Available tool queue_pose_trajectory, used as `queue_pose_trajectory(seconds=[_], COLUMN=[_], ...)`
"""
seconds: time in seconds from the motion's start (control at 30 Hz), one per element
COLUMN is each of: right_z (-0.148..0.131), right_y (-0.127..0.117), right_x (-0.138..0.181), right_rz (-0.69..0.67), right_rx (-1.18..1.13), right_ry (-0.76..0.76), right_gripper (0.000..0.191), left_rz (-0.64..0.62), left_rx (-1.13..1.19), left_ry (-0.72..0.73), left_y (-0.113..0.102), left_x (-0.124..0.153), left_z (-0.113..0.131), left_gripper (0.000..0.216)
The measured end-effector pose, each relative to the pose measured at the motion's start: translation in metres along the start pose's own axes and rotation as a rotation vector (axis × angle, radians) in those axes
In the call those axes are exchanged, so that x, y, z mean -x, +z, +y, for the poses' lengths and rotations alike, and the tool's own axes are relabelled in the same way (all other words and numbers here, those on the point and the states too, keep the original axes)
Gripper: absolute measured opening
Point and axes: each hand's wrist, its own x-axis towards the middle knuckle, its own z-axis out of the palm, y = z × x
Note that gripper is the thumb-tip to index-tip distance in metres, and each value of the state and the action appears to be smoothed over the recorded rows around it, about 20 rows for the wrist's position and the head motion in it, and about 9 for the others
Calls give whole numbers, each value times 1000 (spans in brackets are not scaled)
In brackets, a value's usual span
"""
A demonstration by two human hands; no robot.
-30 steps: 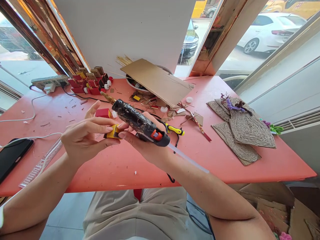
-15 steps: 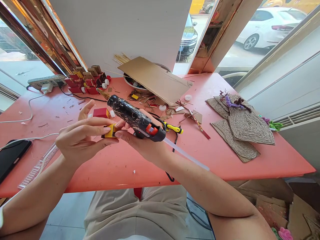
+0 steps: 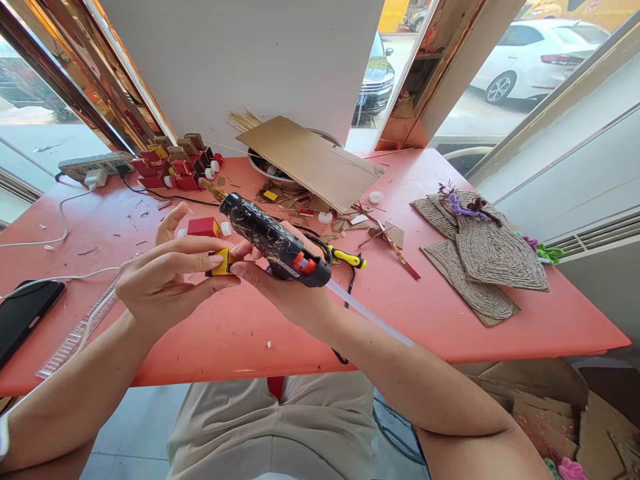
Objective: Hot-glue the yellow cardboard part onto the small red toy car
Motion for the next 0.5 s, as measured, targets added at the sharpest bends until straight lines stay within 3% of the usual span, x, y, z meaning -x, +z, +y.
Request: queue_pose_trajectory(seconds=[0.2,0.5], right_z=[0,-3], right_y=[1,1], right_x=[0,1], right_rz=[4,-8], right_rx=[40,29], right_ry=[-15,13], right_gripper=[39,38], left_rz=[54,38], left_rx=[-115,-286], left_ry=[202,246], left_y=[4,3], left_x=[2,7], left_z=[1,2], left_gripper=[19,10])
